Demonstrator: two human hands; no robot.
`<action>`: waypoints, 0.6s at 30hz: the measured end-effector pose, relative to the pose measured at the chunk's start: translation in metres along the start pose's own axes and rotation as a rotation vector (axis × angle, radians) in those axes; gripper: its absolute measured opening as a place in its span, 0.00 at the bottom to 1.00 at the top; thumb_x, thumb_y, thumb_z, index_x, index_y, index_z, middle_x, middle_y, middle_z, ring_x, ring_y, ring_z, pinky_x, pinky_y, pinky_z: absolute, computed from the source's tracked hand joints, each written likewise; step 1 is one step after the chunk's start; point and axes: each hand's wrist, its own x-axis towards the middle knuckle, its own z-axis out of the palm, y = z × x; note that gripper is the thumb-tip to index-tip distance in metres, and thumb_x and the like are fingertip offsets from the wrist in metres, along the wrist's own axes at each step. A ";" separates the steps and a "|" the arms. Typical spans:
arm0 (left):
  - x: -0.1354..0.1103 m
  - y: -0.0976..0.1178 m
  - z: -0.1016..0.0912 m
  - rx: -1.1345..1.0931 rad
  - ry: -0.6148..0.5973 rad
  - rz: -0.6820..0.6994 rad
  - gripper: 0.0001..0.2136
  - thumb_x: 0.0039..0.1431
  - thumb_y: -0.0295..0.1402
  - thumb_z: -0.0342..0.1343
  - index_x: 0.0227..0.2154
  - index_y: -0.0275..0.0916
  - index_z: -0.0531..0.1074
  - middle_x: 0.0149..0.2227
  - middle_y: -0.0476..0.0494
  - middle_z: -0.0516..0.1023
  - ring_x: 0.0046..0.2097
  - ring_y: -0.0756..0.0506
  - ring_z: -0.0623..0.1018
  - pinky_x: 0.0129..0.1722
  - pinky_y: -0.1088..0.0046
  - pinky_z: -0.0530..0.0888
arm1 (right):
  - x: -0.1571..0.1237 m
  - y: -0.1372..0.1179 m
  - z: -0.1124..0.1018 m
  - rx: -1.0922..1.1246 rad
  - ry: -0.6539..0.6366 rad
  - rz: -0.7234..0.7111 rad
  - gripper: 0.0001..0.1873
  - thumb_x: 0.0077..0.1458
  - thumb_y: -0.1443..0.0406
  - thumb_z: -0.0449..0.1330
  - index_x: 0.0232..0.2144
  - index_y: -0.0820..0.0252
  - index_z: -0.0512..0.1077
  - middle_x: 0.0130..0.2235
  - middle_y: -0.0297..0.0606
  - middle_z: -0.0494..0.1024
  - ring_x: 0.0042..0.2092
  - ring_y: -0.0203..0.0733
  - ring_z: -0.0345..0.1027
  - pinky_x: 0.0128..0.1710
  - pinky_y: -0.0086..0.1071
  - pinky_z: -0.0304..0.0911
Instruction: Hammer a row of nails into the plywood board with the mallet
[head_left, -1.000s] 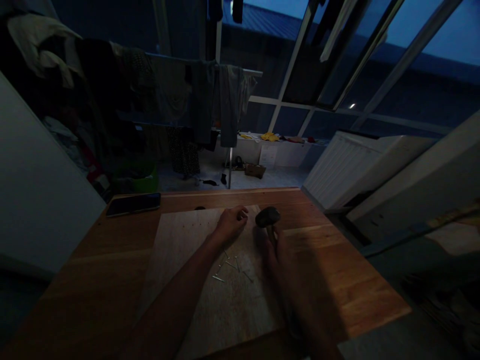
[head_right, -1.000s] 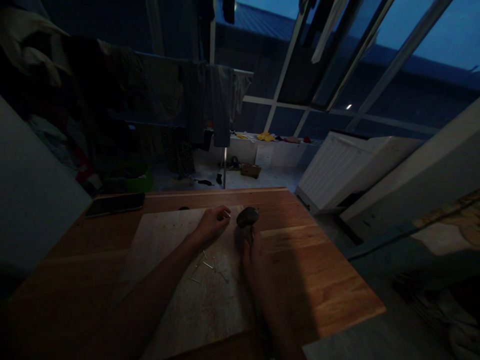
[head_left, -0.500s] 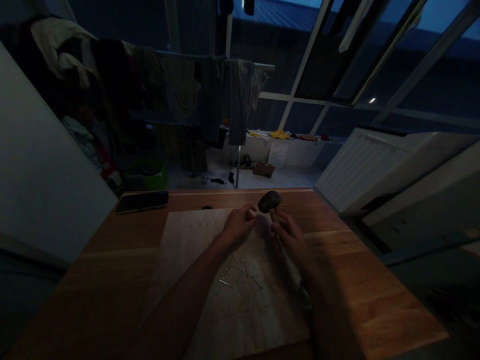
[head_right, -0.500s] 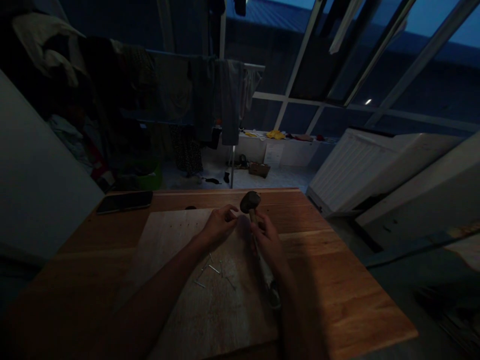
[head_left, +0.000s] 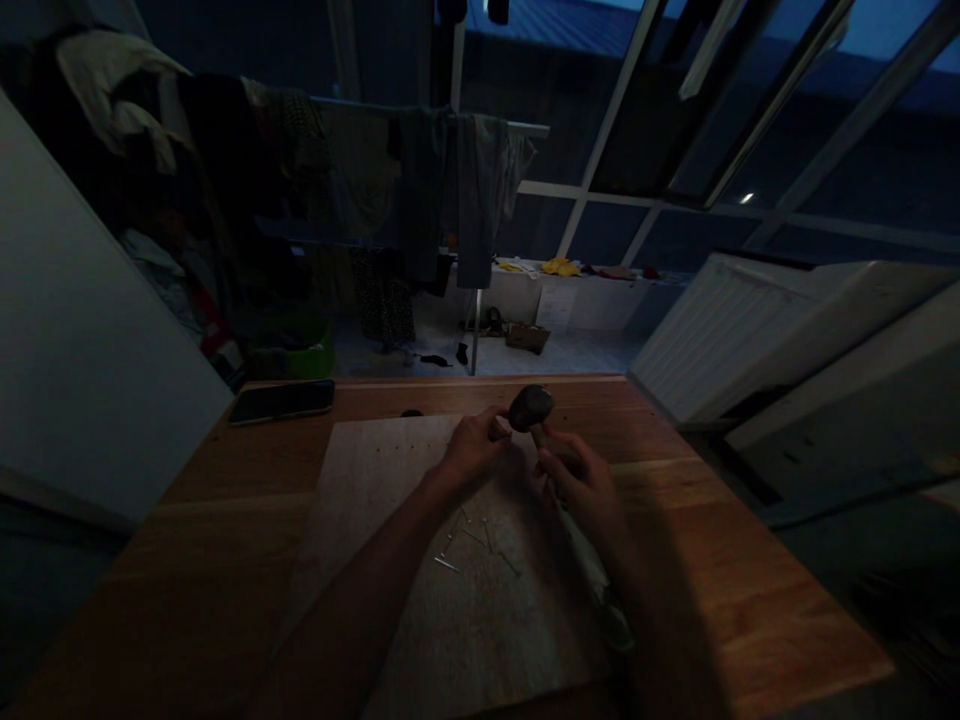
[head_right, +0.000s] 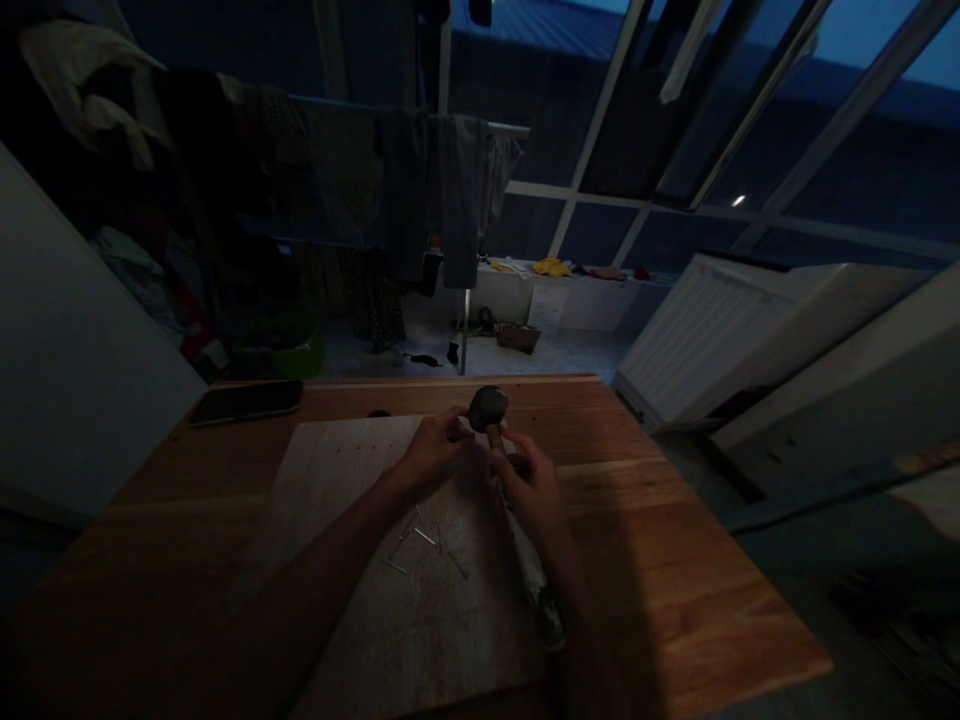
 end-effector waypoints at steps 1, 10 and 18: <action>0.000 0.000 0.000 0.008 0.002 0.001 0.19 0.52 0.22 0.61 0.48 0.40 0.77 0.32 0.50 0.83 0.34 0.48 0.81 0.37 0.75 0.74 | -0.001 0.000 0.001 -0.040 -0.001 -0.014 0.31 0.51 0.48 0.66 0.50 0.61 0.71 0.24 0.31 0.78 0.17 0.36 0.65 0.16 0.28 0.60; -0.001 0.002 -0.002 -0.002 0.005 0.018 0.21 0.52 0.22 0.60 0.51 0.39 0.76 0.31 0.50 0.83 0.33 0.47 0.81 0.37 0.74 0.75 | -0.004 0.005 0.005 -0.208 0.030 -0.072 0.30 0.56 0.50 0.61 0.53 0.64 0.73 0.26 0.37 0.80 0.21 0.38 0.70 0.21 0.29 0.63; 0.000 0.000 0.000 -0.013 0.010 0.011 0.22 0.52 0.22 0.60 0.51 0.39 0.76 0.30 0.50 0.82 0.33 0.48 0.80 0.35 0.75 0.73 | -0.005 0.002 0.006 -0.173 0.028 -0.032 0.32 0.54 0.48 0.61 0.53 0.65 0.73 0.26 0.37 0.80 0.18 0.37 0.66 0.18 0.29 0.59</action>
